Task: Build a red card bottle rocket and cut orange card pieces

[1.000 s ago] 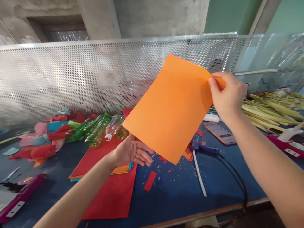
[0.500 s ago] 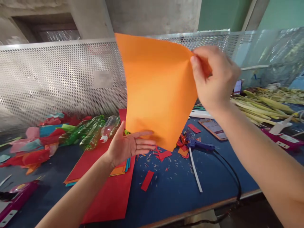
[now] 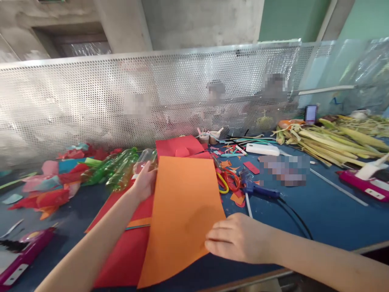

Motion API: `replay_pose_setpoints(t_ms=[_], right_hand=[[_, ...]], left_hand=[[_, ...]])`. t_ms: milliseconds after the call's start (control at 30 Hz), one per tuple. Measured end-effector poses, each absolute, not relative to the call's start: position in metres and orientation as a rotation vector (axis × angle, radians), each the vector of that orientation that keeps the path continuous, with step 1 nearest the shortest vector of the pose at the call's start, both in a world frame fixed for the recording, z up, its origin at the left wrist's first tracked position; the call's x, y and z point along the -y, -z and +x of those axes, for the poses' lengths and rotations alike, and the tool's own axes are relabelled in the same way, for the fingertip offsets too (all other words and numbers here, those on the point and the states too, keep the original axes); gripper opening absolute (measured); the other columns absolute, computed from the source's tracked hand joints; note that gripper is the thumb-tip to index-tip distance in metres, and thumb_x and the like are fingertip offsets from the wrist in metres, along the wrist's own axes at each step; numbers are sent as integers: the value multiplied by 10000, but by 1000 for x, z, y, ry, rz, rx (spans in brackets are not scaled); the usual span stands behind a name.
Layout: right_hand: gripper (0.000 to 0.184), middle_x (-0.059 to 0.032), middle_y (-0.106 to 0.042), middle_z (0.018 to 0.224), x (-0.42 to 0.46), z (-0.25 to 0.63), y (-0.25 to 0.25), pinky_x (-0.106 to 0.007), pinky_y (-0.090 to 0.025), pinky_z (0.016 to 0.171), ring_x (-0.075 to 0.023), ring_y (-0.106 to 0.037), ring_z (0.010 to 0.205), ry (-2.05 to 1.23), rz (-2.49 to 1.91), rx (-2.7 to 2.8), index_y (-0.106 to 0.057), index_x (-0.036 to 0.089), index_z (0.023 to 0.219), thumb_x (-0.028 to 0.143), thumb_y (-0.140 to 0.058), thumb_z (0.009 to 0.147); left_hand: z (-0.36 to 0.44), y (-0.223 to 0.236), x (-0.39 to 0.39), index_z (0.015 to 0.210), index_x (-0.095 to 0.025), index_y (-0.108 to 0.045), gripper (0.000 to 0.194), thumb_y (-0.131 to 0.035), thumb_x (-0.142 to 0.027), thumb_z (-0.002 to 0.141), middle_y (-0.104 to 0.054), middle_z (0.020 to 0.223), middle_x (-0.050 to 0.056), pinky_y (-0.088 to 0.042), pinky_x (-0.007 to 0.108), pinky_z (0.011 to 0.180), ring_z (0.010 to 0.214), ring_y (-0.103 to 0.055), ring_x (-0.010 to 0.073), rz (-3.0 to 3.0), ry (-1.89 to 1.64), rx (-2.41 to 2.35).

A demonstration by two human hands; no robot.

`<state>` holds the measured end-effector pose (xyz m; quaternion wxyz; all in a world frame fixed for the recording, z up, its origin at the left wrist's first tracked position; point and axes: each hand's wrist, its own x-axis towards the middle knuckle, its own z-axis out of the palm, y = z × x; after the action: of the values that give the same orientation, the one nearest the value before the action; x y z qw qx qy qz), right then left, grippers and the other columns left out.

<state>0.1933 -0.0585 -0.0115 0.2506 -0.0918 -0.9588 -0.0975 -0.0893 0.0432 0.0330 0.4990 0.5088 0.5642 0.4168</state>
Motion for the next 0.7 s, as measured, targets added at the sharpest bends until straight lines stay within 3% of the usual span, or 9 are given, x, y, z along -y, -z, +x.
replay_pose_setpoints(t_ms=[100,233,333,467,567,700], right_hand=[[141,-17,-714,878,57,195,23,-236,-427,554,-116,-631,718,91,-242,2679,-600,161,954,163,-468,906],[126,3,-696,824,59,194,26,-255,-385,533,-122,-601,690,31,-272,2705,-590,172,936,159,-477,884],[105,20,-677,782,59,193,26,-264,-364,509,-120,-580,665,28,-303,2725,-587,179,894,143,-489,880],[88,20,-692,829,53,192,35,-253,-367,509,-110,-600,705,-37,-283,2725,-574,189,923,210,-490,938],[137,18,-685,768,48,194,45,-245,-382,516,-108,-611,680,-125,-311,2716,-574,200,952,264,-454,968],[156,14,-690,769,45,197,50,-240,-400,521,-114,-619,670,-220,-331,2716,-581,202,971,267,-439,974]], left_hand=[[-96,-34,-56,888,-168,-633,380,-315,-369,935,-720,857,96,-564,343,751,851,-690,215,1391,-1093,-1563],[-97,-42,-73,853,-178,-636,188,-488,-291,829,-733,825,73,-546,343,809,848,-690,225,1682,-1097,-1726],[-92,-51,-88,867,-181,-672,172,-541,-185,755,-730,928,88,-478,393,933,987,-656,276,1952,-984,-1834],[-84,-56,-109,917,-211,-694,348,-620,-20,636,-625,1228,89,-307,409,1093,1266,-462,304,2263,-757,-1916],[-83,-52,-119,1015,-206,-659,302,-677,-109,730,-575,1271,104,-363,456,1045,1233,-481,300,2390,-573,-1971],[-86,-47,-126,1176,-193,-554,301,-540,-316,901,-572,1220,90,-514,432,843,1010,-598,218,2465,-395,-2026]])
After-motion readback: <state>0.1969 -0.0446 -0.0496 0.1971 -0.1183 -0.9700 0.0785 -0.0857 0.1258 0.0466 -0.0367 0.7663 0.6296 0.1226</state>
